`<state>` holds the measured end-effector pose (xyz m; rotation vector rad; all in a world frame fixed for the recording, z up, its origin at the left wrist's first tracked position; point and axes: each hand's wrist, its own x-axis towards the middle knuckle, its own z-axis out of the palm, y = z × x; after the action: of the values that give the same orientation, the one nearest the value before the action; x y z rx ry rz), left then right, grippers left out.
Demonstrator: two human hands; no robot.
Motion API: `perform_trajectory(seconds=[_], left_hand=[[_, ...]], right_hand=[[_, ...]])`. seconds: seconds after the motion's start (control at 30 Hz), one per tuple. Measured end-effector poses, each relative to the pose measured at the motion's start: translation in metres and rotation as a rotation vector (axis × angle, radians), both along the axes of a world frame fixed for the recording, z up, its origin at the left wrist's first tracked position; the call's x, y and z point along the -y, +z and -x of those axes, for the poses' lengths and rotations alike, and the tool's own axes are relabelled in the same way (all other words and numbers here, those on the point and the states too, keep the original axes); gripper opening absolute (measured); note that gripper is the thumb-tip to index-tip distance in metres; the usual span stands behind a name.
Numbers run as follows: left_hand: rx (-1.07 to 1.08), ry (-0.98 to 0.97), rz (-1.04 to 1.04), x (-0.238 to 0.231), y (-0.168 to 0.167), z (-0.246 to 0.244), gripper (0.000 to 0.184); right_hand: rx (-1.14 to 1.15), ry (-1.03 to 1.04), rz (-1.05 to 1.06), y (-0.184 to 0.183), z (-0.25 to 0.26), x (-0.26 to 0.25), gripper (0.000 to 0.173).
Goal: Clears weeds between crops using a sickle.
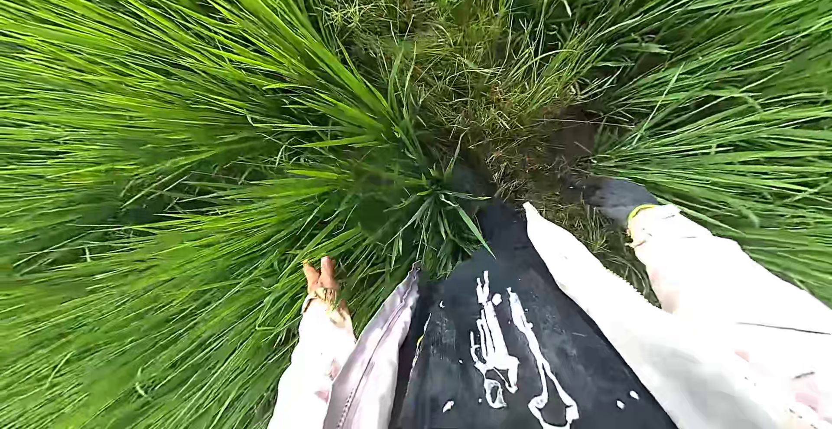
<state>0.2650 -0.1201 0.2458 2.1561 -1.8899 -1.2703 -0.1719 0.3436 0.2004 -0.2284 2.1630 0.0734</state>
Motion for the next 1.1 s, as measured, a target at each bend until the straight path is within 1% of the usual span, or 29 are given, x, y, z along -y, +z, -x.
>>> perform_trajectory(seconds=[0.07, 0.13, 0.23, 0.33, 0.37, 0.43, 0.5, 0.63, 0.7, 0.73, 0.77, 0.8, 0.83, 0.87, 0.93, 0.97, 1.0, 1.07, 1.1], left_hand=[[-0.001, 0.055, -0.023, -0.001, 0.008, 0.012, 0.067], [0.006, 0.084, -0.028, 0.001, 0.005, 0.014, 0.063], [0.033, 0.035, -0.036, 0.003, 0.006, 0.018, 0.053], [0.102, -0.021, -0.049, -0.001, 0.026, 0.034, 0.049], [0.157, -0.038, -0.053, -0.002, 0.040, 0.040, 0.052], [0.243, -0.050, -0.030, -0.003, 0.059, 0.045, 0.067], [0.260, -0.020, 0.007, 0.001, 0.064, 0.035, 0.077], [0.252, 0.056, 0.025, -0.005, 0.078, 0.027, 0.081], [0.289, 0.046, 0.016, -0.015, 0.086, 0.028, 0.081], [0.313, 0.031, -0.002, -0.019, 0.092, 0.034, 0.080], [0.337, 0.010, -0.029, -0.022, 0.094, 0.039, 0.078], [0.352, -0.014, -0.056, -0.023, 0.092, 0.042, 0.077], [0.366, -0.034, -0.076, -0.024, 0.086, 0.044, 0.077], [0.381, -0.049, -0.098, -0.024, 0.081, 0.046, 0.078], [0.415, -0.069, -0.110, -0.025, 0.066, 0.046, 0.079], [0.420, -0.073, -0.106, -0.027, 0.059, 0.044, 0.080], [0.430, -0.081, -0.109, -0.031, 0.063, 0.049, 0.081], [0.447, -0.105, -0.113, -0.042, 0.091, 0.072, 0.080], [0.449, -0.106, -0.110, -0.047, 0.104, 0.078, 0.079]], right_hand=[[-0.003, -0.001, -0.011, 0.004, 0.001, 0.003, 0.040], [-0.011, -0.025, -0.022, 0.013, 0.001, 0.009, 0.040], [0.008, -0.017, -0.009, 0.011, 0.006, 0.005, 0.041], [0.051, -0.007, -0.013, 0.011, 0.015, 0.002, 0.042], [0.054, -0.017, -0.018, 0.012, 0.016, 0.001, 0.043], [0.037, -0.042, -0.010, 0.004, 0.017, -0.005, 0.047], [0.004, -0.047, -0.012, -0.006, 0.017, -0.010, 0.055], [0.004, -0.059, -0.007, -0.004, 0.014, -0.007, 0.054], [-0.063, -0.075, 0.034, 0.001, 0.004, -0.006, 0.054], [-0.093, -0.096, 0.058, 0.010, 0.000, -0.001, 0.055], [-0.058, -0.123, 0.051, 0.034, 0.000, 0.010, 0.058], [0.095, -0.159, 0.004, 0.067, 0.008, 0.025, 0.062], [0.169, -0.184, -0.031, 0.082, 0.012, 0.031, 0.063], [0.158, -0.204, -0.029, 0.076, 0.010, 0.027, 0.062], [0.020, -0.216, 0.034, 0.036, -0.002, -0.002, 0.056], [-0.050, -0.211, 0.059, 0.025, -0.009, -0.012, 0.055], [-0.072, -0.203, 0.058, 0.027, -0.011, -0.014, 0.055], [0.163, -0.228, -0.021, 0.079, 0.004, 0.014, 0.052], [0.212, -0.220, -0.055, 0.100, 0.006, 0.026, 0.051]])
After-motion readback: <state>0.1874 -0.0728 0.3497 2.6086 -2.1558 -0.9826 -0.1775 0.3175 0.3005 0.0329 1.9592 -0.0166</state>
